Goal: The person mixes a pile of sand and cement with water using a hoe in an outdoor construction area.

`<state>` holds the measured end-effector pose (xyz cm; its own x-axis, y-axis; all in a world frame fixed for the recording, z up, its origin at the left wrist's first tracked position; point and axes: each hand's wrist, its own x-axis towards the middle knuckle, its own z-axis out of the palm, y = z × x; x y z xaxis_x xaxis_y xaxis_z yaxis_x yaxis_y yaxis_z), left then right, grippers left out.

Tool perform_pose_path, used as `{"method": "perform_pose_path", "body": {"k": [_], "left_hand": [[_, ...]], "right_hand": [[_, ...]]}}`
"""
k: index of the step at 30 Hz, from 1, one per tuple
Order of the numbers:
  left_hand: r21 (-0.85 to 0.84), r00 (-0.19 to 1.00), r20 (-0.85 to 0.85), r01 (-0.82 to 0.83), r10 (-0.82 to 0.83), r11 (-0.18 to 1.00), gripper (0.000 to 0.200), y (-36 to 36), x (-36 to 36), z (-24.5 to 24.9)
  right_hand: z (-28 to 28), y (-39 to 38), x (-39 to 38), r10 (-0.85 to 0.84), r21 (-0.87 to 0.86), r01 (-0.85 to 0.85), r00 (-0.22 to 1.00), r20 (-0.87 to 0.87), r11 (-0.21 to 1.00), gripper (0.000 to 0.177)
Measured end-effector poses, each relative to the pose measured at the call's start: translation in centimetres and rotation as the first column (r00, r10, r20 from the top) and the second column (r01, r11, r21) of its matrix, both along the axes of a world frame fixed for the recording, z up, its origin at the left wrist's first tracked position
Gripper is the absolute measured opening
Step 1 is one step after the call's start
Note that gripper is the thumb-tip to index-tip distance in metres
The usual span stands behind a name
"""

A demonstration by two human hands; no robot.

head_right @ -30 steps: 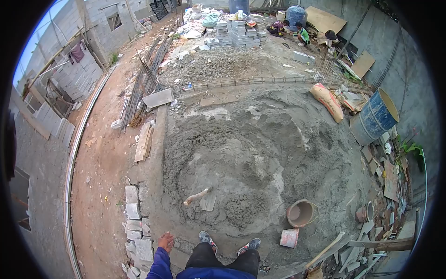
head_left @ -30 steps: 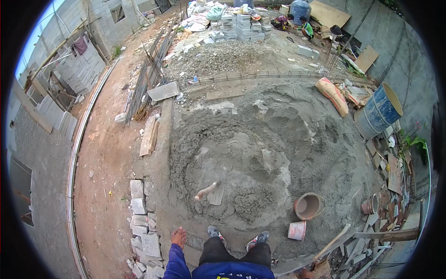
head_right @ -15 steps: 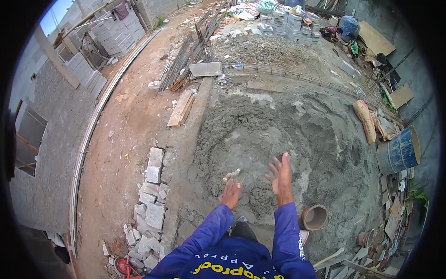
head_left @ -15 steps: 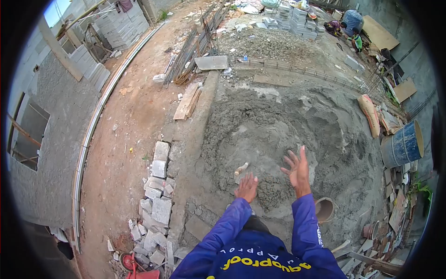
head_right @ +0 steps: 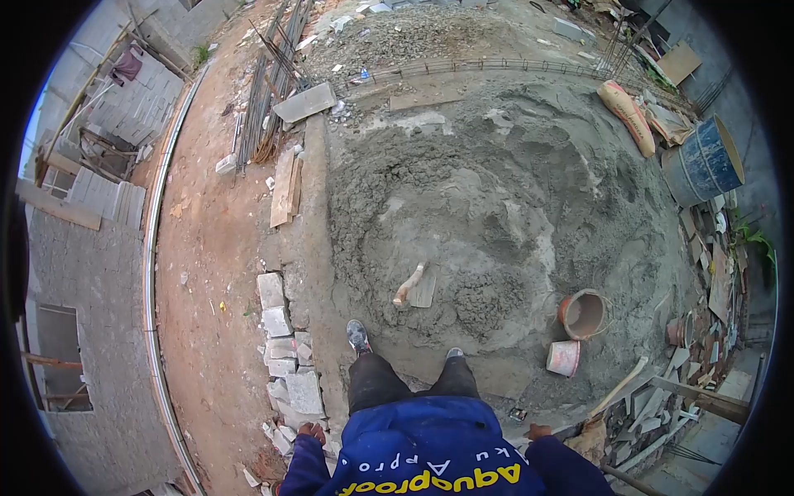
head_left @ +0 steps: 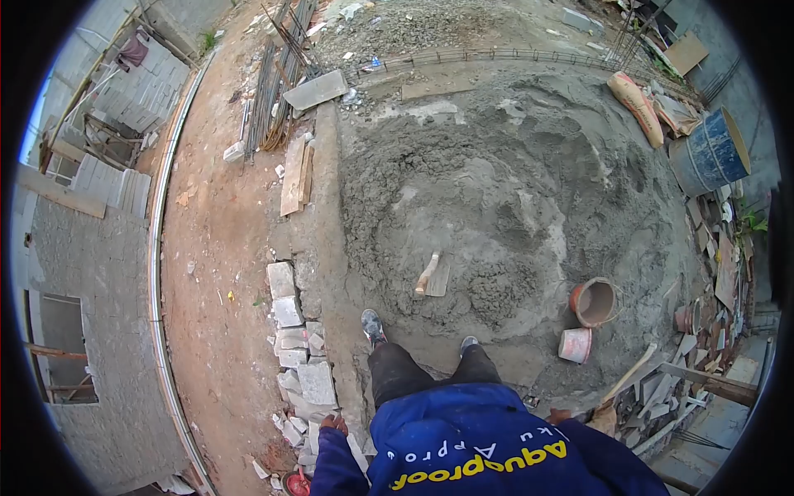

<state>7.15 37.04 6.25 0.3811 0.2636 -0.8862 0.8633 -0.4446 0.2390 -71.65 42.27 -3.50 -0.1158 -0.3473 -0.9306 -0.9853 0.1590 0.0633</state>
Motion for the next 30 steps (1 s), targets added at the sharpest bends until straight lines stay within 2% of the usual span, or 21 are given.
{"method": "perform_pose_path", "body": {"k": [1, 2, 4, 5, 6, 7, 8, 9, 10, 11, 13, 16, 17, 19, 22, 23, 24, 25, 26, 27, 30], "left_hand": [[-0.058, 0.998, 0.028, 0.063, -0.062, 0.996, 0.037, -2.7, 2.5, -1.6], [-0.114, 0.99, 0.055, 0.133, -0.127, 0.985, 0.041, -5.4, 4.9, -3.1], [-0.172, 0.932, 0.003, 0.357, -0.362, 0.918, 0.043, -14.6, 8.9, -4.6], [-0.238, 0.849, -0.028, 0.507, -0.528, 0.828, 0.042, -19.7, 10.9, -6.6], [-0.184, 0.68, 0.07, 0.728, -0.73, 0.66, 0.038, -24.6, 11.6, -9.3], [-0.369, 0.566, 0.12, 0.788, -0.816, 0.493, 0.036, -28.4, 12.2, -11.5], [-0.253, 0.548, 0.058, 0.817, -0.835, 0.518, 0.036, -34.6, 9.1, -9.7], [-0.271, 0.416, 0.057, 0.881, -0.908, 0.387, 0.038, -39.3, 6.7, -9.4], [-0.319, 0.296, 0.055, 0.91, -0.953, 0.264, 0.042, -42.9, 5.0, -10.8], [-0.346, 0.227, 0.045, 0.917, -0.973, 0.198, 0.047, -46.0, 2.3, -10.8], [-0.399, 0.106, 0.003, 0.912, -0.994, 0.096, 0.053, -49.7, -2.5, -13.7], [-0.407, -0.035, -0.069, 0.913, -0.997, -0.004, 0.056, -51.2, -11.1, -16.1], [-0.399, -0.041, -0.065, 0.917, -0.997, -0.012, 0.056, -51.2, -14.1, -16.1], [-0.244, 0.023, -0.253, 0.966, -0.967, 0.087, 0.061, -50.5, -19.2, -16.6], [-0.294, 0.003, -0.306, 0.951, -0.952, 0.097, 0.052, -49.8, -23.0, -20.3], [-0.271, 0.0, -0.307, 0.959, -0.952, 0.087, 0.052, -49.2, -24.1, -21.4], [-0.354, 0.064, -0.369, 0.913, -0.927, 0.204, 0.043, -49.1, -25.0, -22.7], [-0.414, 0.126, -0.427, 0.853, -0.895, 0.317, 0.034, -49.2, -24.8, -23.6], [-0.463, 0.232, -0.461, 0.76, -0.857, 0.455, 0.027, -48.9, -24.3, -25.8], [-0.512, 0.319, -0.501, 0.64, -0.804, 0.573, 0.019, -48.9, -23.7, -28.1], [-0.531, 0.217, -0.549, 0.656, -0.807, 0.537, 0.013, -50.7, -24.1, -27.5]], "right_hand": [[4.9, 0.6, 4.5, -0.595, 0.098, 0.592, 0.804, -0.004, 0.8, 0.05], [8.8, 2.5, 8.4, -0.948, 0.03, 0.952, 0.305, -0.087, 0.303, 0.05], [6.4, 8.3, 13.3, -0.987, -0.037, 0.989, -0.143, -0.076, -0.141, 0.044], [4.8, 11.7, 16.8, -0.85, -0.099, 0.847, -0.527, -0.023, -0.522, 0.04], [7.5, 8.6, 21.3, -0.858, -0.09, 0.857, -0.512, -0.035, -0.508, 0.045], [8.1, 8.0, 25.2, -0.831, -0.075, 0.828, -0.556, 0.027, -0.556, 0.047], [6.7, 9.6, 29.0, -0.791, -0.085, 0.786, -0.607, 0.074, -0.612, 0.046], [5.3, 11.1, 32.8, -0.746, -0.091, 0.741, -0.654, 0.122, -0.665, 0.045], [7.8, 8.2, 36.2, -0.836, -0.093, 0.831, -0.542, 0.089, -0.549, 0.043], [10.8, 4.7, 39.9, -0.907, -0.095, 0.902, -0.418, 0.054, -0.421, 0.041], [13.0, 3.6, 44.3, -0.934, -0.026, 0.934, -0.355, 0.048, -0.356, 0.035], [12.0, 5.7, 46.8, -0.883, -0.062, 0.883, -0.458, 0.107, -0.465, 0.029], [10.7, 5.8, 46.0, -0.879, -0.053, 0.88, -0.465, 0.107, -0.472, 0.029], [8.2, 6.6, 44.9, -0.865, -0.12, 0.857, -0.498, 0.06, -0.501, 0.027], [2.7, 4.5, 39.8, -0.86, -0.168, 0.844, -0.489, 0.148, -0.509, 0.031], [-4.6, 10.6, 38.4, -0.907, -0.181, 0.906, -0.333, 0.257, -0.383, 0.032], [-1.8, 3.4, 35.4, -0.859, -0.13, 0.863, -0.449, 0.246, -0.488, 0.034], [-4.4, 2.4, 33.5, -0.81, -0.107, 0.828, -0.497, 0.313, -0.55, 0.036], [-5.0, -1.8, 31.6, -0.802, -0.15, 0.821, -0.472, 0.365, -0.551, 0.032], [-5.7, -5.4, 29.6, -0.766, -0.102, 0.807, -0.5, 0.404, -0.581, 0.04], [-10.2, -15.6, 25.7, -0.696, 0.007, 0.814, -0.501, 0.515, -0.581, 0.051]]}}
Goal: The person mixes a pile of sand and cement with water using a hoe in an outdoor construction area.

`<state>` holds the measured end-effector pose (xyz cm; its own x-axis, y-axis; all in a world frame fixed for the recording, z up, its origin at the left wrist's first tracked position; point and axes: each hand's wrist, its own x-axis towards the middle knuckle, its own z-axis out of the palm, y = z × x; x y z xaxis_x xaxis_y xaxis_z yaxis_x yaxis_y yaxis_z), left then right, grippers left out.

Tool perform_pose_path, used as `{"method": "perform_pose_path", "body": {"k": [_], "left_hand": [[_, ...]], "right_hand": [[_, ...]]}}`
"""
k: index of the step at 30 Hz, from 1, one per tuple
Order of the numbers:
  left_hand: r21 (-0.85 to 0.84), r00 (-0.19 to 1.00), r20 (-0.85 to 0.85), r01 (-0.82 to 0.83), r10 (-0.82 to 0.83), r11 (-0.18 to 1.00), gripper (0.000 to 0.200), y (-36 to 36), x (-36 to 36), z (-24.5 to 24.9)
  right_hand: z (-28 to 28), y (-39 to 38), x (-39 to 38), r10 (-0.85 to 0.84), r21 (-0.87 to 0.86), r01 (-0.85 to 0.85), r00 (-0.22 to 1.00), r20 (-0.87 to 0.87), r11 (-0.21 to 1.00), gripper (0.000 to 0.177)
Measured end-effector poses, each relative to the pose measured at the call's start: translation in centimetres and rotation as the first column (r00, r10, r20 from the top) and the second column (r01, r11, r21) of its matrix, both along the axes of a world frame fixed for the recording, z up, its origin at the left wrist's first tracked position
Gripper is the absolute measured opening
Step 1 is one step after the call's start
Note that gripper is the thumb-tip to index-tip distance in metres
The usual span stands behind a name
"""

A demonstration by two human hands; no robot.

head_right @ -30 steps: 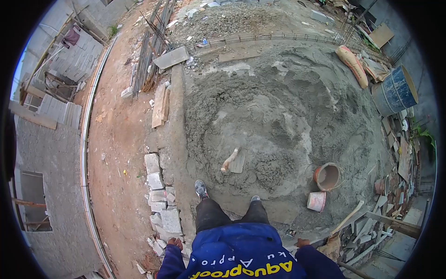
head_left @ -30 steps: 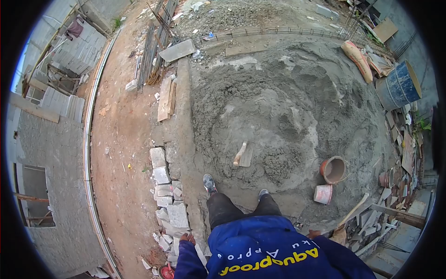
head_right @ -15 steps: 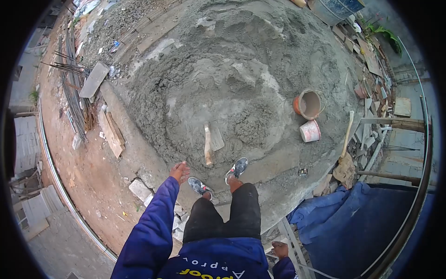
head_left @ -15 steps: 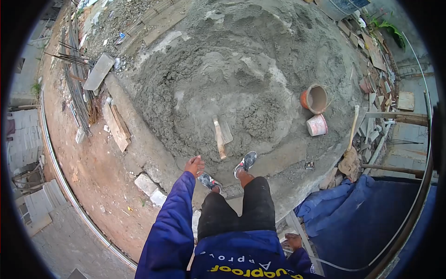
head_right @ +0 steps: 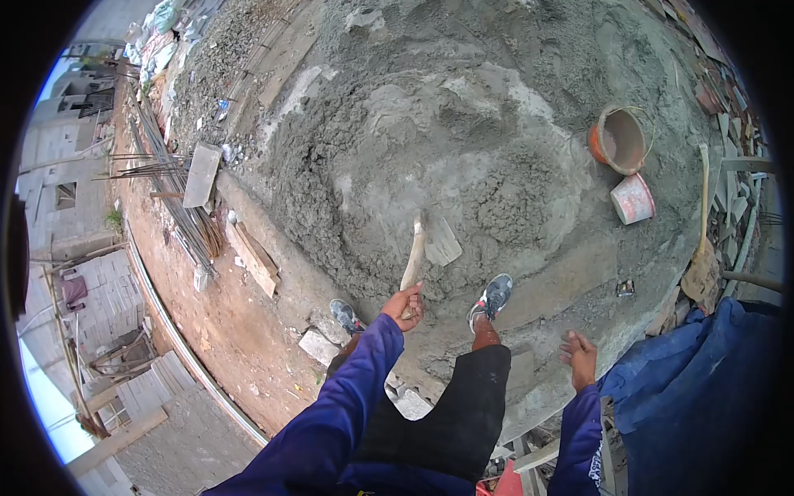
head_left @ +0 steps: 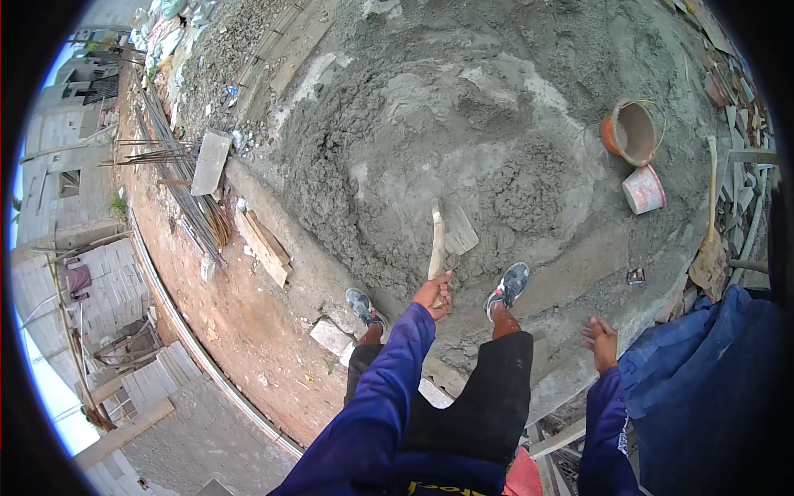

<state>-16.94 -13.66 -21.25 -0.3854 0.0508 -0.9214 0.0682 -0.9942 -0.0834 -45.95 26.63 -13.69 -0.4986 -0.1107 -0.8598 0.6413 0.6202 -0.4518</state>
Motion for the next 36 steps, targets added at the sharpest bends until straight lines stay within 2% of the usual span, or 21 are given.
{"method": "perform_pose_path", "body": {"k": [2, 4, 6, 7, 9, 10, 12, 14, 16, 17, 19, 22, 23, 24, 27, 29, 31, 33, 34, 35, 36], "left_hand": [[-0.035, 0.996, 0.059, 0.062, -0.06, 0.997, 0.013, -1.3, -0.3, 1.8], [-0.11, 0.981, 0.105, 0.172, -0.161, 0.979, 0.016, -3.4, 0.1, 4.2], [-0.1, 0.916, 0.18, 0.379, -0.358, 0.92, 0.019, -4.3, 1.5, 10.8], [-0.256, 0.838, 0.207, 0.545, -0.505, 0.799, 0.02, -3.5, 4.0, 13.1], [-0.206, 0.653, 0.265, 0.757, -0.709, 0.62, 0.024, -2.8, 10.0, 17.3], [-0.362, 0.572, 0.352, 0.813, -0.741, 0.455, 0.029, -2.6, 13.9, 18.7], [-0.701, 0.538, 0.554, 0.713, -0.636, -0.008, 0.033, -1.5, 25.4, 16.4], [-0.569, 0.418, 0.509, 0.819, -0.753, 0.071, 0.042, -5.0, 30.5, 20.0], [-0.558, 0.48, 0.462, 0.811, -0.746, 0.176, 0.046, -9.1, 33.9, 20.0], [-0.544, 0.532, 0.441, 0.799, -0.723, 0.257, 0.051, -10.6, 34.8, 18.5], [-0.579, 0.586, 0.42, 0.761, -0.693, 0.293, 0.054, -12.4, 36.7, 14.5], [-0.76, 0.55, 0.552, 0.641, -0.626, -0.107, 0.034, -18.2, 34.6, 3.8], [-0.768, 0.554, 0.543, 0.631, -0.632, -0.107, 0.041, -22.1, 31.5, 0.8], [-0.815, 0.633, 0.522, 0.567, -0.572, -0.117, 0.041, -26.4, 28.1, -1.6], [-0.897, 0.737, 0.429, 0.418, -0.523, -0.146, 0.044, -39.2, 19.0, -8.5], [-0.875, 0.776, 0.484, 0.439, -0.403, -0.205, 0.041, -46.7, 16.7, -12.0], [-0.846, 0.777, 0.533, 0.481, -0.334, -0.23, 0.04, -49.4, 19.8, -16.3], [-0.706, 0.649, 0.686, 0.703, -0.33, -0.085, 0.039, -50.2, 26.6, -19.5], [-0.568, 0.515, 0.78, 0.822, -0.356, -0.054, 0.043, -47.8, 30.9, -20.1], [-0.494, 0.461, 0.799, 0.869, -0.385, 0.015, 0.045, -43.5, 34.6, -19.8], [-0.487, 0.492, 0.793, 0.867, -0.359, 0.111, 0.046, -39.0, 36.6, -18.2]], "right_hand": [[-0.9, -9.5, 0.2, 0.0, -0.177, 0.012, 0.998, 0.068, 0.984, 0.057], [-0.6, -19.7, 2.6, 0.078, -0.302, 0.002, 0.964, 0.255, 0.953, 0.064], [-3.5, -27.1, 7.9, 0.113, -0.345, 0.058, 0.884, 0.454, 0.937, 0.075], [-3.9, -31.0, 11.6, 0.075, -0.289, 0.105, 0.833, 0.549, 0.952, 0.077], [-8.3, -37.0, 18.3, 0.008, -0.243, 0.199, 0.757, 0.653, 0.949, 0.074], [-11.6, -38.6, 22.1, -0.027, -0.242, 0.254, 0.74, 0.672, 0.936, 0.069], [-11.3, -43.6, 27.5, -0.362, -0.063, 0.487, 0.723, 0.589, 0.871, 0.047], [-15.0, -44.9, 32.8, -0.362, 0.003, 0.422, 0.774, 0.519, 0.907, 0.038], [-16.0, -47.9, 35.6, -0.374, 0.079, 0.379, 0.817, 0.439, 0.922, 0.032], [-13.7, -51.8, 35.2, -0.353, 0.012, 0.375, 0.86, 0.369, 0.927, 0.027], [-9.1, -58.4, 34.1, -0.323, -0.144, 0.367, 0.91, 0.259, 0.919, 0.023], [-4.7, -69.1, 29.0, -0.281, -0.494, 0.258, 0.959, 0.03, 0.83, 0.026], [-3.4, -72.6, 27.1, -0.266, -0.61, 0.159, 0.96, -0.088, 0.776, 0.028], [-2.4, -76.3, 25.2, -0.249, -0.676, 0.031, 0.941, -0.228, 0.736, 0.026], [-3.4, -86.6, 19.9, -0.204, -0.677, -0.227, 0.845, -0.495, 0.7, 0.022], [-7.4, -93.7, 17.4, -0.261, -0.652, -0.27, 0.758, -0.598, 0.709, 0.02], [-14.2, -99.0, 19.1, -0.301, -0.661, -0.195, 0.773, -0.559, 0.725, 0.02], [-23.8, -101.2, 26.8, -0.257, -0.569, -0.049, 0.857, -0.446, 0.821, 0.03], [-29.3, -100.4, 32.0, -0.174, -0.488, -0.002, 0.933, -0.316, 0.873, 0.028], [-36.1, -98.7, 36.7, -0.014, -0.336, -0.034, 0.99, -0.14, 0.941, 0.03], [-39.2, -96.6, 41.8, 0.108, -0.197, -0.117, 0.993, -0.053, 0.973, 0.03]]}}
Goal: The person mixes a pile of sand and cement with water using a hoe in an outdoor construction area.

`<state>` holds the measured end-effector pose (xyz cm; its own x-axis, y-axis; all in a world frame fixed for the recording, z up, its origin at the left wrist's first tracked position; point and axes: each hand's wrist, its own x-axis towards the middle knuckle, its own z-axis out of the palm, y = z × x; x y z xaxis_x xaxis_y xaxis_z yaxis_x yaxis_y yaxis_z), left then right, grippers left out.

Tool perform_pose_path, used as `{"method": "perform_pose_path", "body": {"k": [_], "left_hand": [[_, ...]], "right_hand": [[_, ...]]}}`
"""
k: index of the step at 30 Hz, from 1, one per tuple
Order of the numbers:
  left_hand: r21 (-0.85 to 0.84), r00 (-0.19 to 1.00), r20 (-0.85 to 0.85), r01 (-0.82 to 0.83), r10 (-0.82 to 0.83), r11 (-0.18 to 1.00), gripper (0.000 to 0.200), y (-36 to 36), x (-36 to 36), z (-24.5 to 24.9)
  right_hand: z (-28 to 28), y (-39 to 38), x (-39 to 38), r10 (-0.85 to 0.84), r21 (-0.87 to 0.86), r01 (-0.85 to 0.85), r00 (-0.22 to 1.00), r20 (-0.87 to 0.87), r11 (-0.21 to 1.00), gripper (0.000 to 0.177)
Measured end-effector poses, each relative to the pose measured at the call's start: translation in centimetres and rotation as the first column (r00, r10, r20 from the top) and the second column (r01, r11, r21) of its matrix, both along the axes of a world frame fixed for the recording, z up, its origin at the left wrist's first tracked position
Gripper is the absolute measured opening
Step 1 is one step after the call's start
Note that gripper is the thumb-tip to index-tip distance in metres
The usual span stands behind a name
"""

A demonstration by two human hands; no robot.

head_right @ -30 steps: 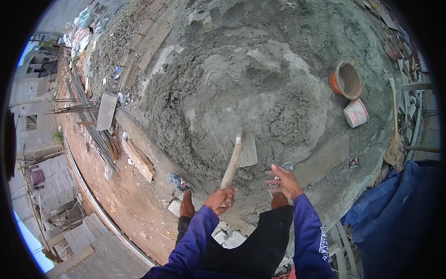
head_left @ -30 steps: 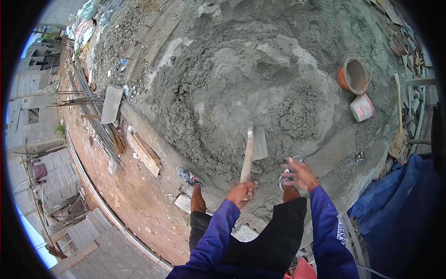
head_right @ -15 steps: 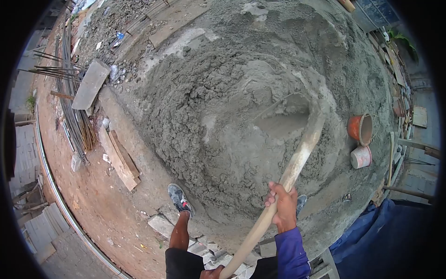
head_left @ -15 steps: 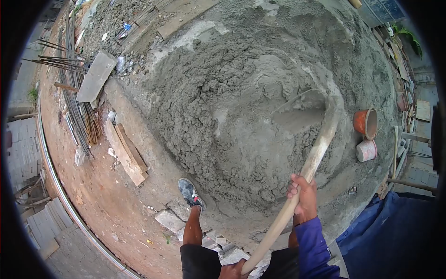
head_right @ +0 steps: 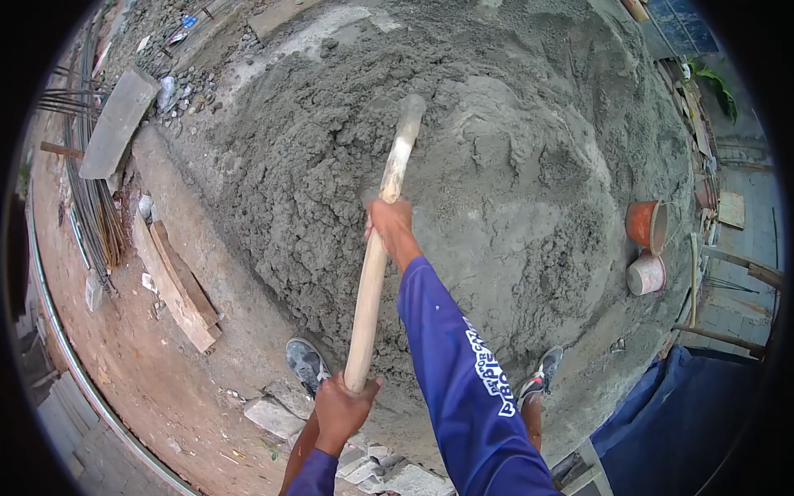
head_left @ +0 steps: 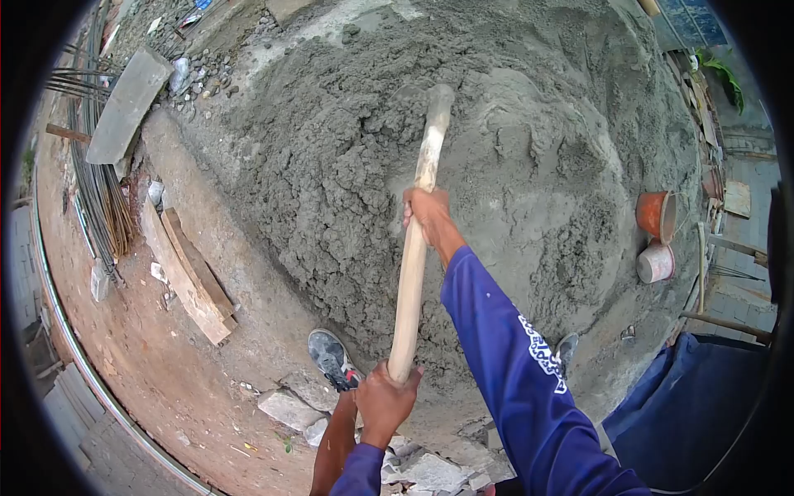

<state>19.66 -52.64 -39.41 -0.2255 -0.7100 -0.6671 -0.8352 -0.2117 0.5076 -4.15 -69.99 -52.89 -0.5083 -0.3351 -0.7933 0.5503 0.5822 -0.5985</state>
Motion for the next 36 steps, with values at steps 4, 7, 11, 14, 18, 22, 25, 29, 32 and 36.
{"method": "perform_pose_path", "body": {"k": [4, 7, 11, 14, 18, 22, 25, 29, 32, 36], "left_hand": [[0.241, 0.978, 0.094, -0.204, 0.187, 0.949, 0.05, 3.9, -1.7, 3.0], [0.147, 0.975, 0.133, -0.195, 0.177, 0.97, 0.054, 5.7, -3.0, 4.7], [0.13, 0.976, 0.103, -0.206, 0.193, 0.97, 0.044, 14.6, -1.5, 5.1], [0.058, 0.974, 0.091, -0.214, 0.208, 0.975, 0.042, 24.0, 1.7, 5.3], [0.062, 0.963, -0.176, -0.199, 0.207, 0.978, 0.04, 29.3, 5.4, 2.0], [-0.142, 0.94, -0.34, -0.082, 0.029, 0.986, 0.022, 10.0, -2.2, -3.4], [-0.243, 0.951, -0.306, -0.044, -0.034, 0.969, 0.023, -0.6, -3.8, -4.7], [0.24, 0.931, -0.05, -0.34, 0.362, 0.909, 0.038, 6.8, 0.6, 3.0], [0.362, 0.881, 0.258, -0.468, 0.396, 0.806, 0.056, 13.2, -2.4, 11.2], [0.244, 0.9, 0.21, -0.426, 0.381, 0.871, 0.055, 16.5, -1.8, 12.3]], "right_hand": [[0.4, 3.1, 2.2, 0.172, 0.063, -0.172, 0.985, 0.013, 0.983, 0.021], [1.4, 4.1, 1.1, 0.168, -0.041, -0.166, 0.985, 0.04, 0.985, 0.023], [4.4, 12.1, 1.8, 0.104, -0.009, -0.104, 0.983, 0.151, 0.995, 0.027], [8.0, 19.8, 4.3, 0.078, 0.035, -0.088, 0.973, 0.219, 0.995, 0.029], [14.8, 21.8, 3.2, -0.093, -0.054, 0.101, 0.987, 0.132, 0.993, 0.021], [19.4, 9.3, -3.9, -0.127, -0.328, 0.044, 0.963, -0.237, 0.944, 0.012], [17.2, -0.1, -5.9, -0.149, -0.396, 0.021, 0.943, -0.297, 0.918, 0.012], [4.6, 3.7, 3.3, 0.183, 0.053, -0.183, 0.983, 0.005, 0.982, 0.031], [-0.7, 12.3, 9.5, 0.307, 0.153, -0.378, 0.884, 0.353, 0.913, 0.024], [1.3, 16.2, 9.6, 0.305, 0.111, -0.363, 0.886, 0.348, 0.925, 0.018]]}}
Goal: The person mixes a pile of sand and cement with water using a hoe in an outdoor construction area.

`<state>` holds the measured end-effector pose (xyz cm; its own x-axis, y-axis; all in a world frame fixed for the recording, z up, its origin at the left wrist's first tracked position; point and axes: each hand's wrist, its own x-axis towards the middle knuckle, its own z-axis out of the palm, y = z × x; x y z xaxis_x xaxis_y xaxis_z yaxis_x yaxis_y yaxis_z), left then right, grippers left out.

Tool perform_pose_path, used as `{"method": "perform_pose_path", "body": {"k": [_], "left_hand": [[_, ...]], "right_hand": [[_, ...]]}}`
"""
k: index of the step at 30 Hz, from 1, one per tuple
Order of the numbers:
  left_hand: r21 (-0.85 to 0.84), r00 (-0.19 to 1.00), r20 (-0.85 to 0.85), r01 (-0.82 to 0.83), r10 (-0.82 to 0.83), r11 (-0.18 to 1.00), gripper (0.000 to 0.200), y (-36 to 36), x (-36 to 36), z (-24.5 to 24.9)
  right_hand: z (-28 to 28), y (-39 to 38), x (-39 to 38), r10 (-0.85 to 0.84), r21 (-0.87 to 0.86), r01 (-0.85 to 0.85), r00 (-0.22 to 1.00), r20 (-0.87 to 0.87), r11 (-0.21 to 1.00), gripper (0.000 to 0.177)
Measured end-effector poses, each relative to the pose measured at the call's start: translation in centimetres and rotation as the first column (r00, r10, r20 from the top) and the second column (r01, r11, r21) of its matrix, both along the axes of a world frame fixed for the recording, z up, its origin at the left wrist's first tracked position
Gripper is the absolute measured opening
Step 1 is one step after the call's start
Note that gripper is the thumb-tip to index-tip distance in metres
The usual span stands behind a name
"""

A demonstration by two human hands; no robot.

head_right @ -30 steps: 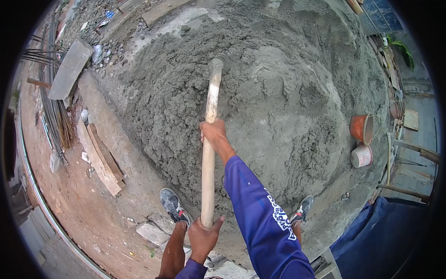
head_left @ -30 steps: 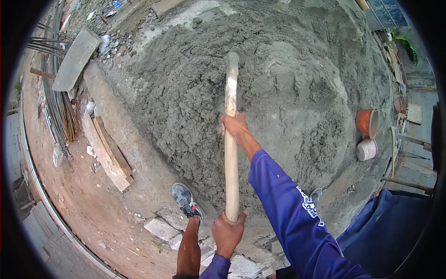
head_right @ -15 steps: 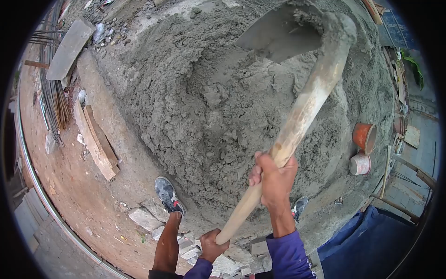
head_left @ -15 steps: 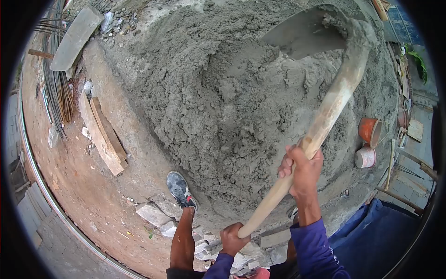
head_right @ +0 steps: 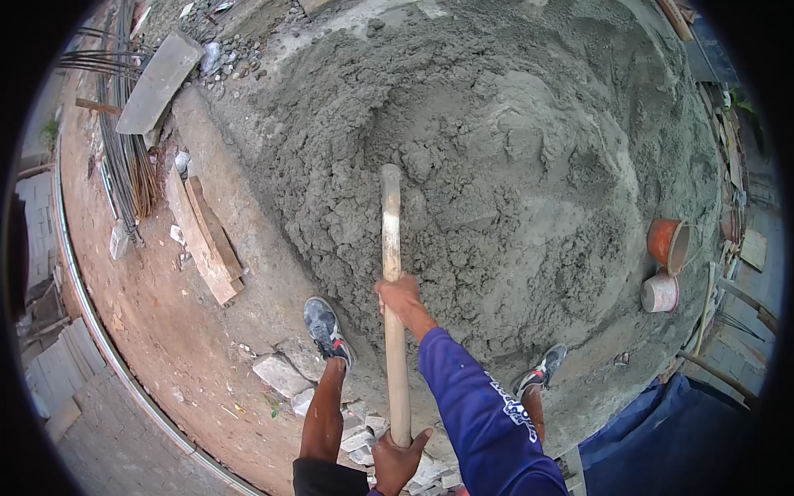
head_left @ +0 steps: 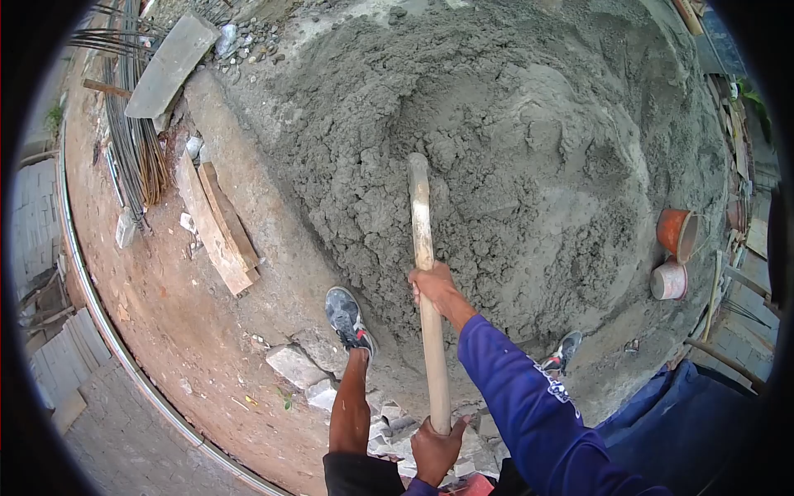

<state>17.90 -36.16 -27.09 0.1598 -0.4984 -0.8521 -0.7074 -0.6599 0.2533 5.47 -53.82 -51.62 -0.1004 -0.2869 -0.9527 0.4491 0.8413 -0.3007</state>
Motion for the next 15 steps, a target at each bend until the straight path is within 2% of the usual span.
{"method": "perform_pose_path", "body": {"k": [1, 3, 5, 7, 10, 12, 14, 15], "left_hand": [[-0.007, 1.0, -0.002, -0.012, 0.012, 1.0, 0.055, 1.9, 0.4, -0.4], [-0.048, 1.0, -0.021, 0.022, -0.023, 0.999, 0.044, 6.2, 1.0, 0.1], [0.004, 1.0, 0.004, -0.025, 0.025, 1.0, 0.042, 10.1, 0.5, 1.6], [-0.037, 0.999, -0.045, 0.0, -0.002, 0.999, 0.038, 12.1, 1.1, 1.3], [-0.108, 0.986, -0.152, 0.047, -0.063, 0.993, 0.032, 14.4, 1.0, -0.8], [-0.141, 0.968, -0.22, 0.087, -0.117, 0.986, 0.029, 15.4, 0.9, -3.1], [-0.253, 0.905, -0.327, 0.193, -0.271, 0.948, 0.026, 11.4, -0.6, -8.3], [-0.308, 0.865, -0.356, 0.248, -0.353, 0.918, 0.024, 8.5, -2.3, -11.0]], "right_hand": [[0.8, 0.7, -0.3, 0.012, -0.007, -0.012, 1.0, -0.002, 1.0, 0.018], [3.8, 4.5, -0.7, -0.116, 0.01, 0.116, 0.993, 0.005, 0.993, 0.024], [5.5, 10.4, -2.4, -0.141, 0.063, 0.138, 0.988, 0.057, 0.988, 0.028], [8.3, 14.7, -3.6, -0.157, 0.14, 0.155, 0.988, 0.003, 0.978, 0.03], [10.7, 16.1, -5.8, -0.234, 0.127, 0.251, 0.963, -0.135, 0.96, 0.026], [12.2, 14.2, -8.4, -0.349, -0.032, 0.35, 0.916, -0.197, 0.936, 0.021], [14.8, 8.2, -12.3, -0.434, -0.236, 0.382, 0.869, -0.238, 0.894, 0.027], [16.2, 4.2, -14.4, -0.416, -0.344, 0.306, 0.854, -0.313, 0.888, 0.024]]}}
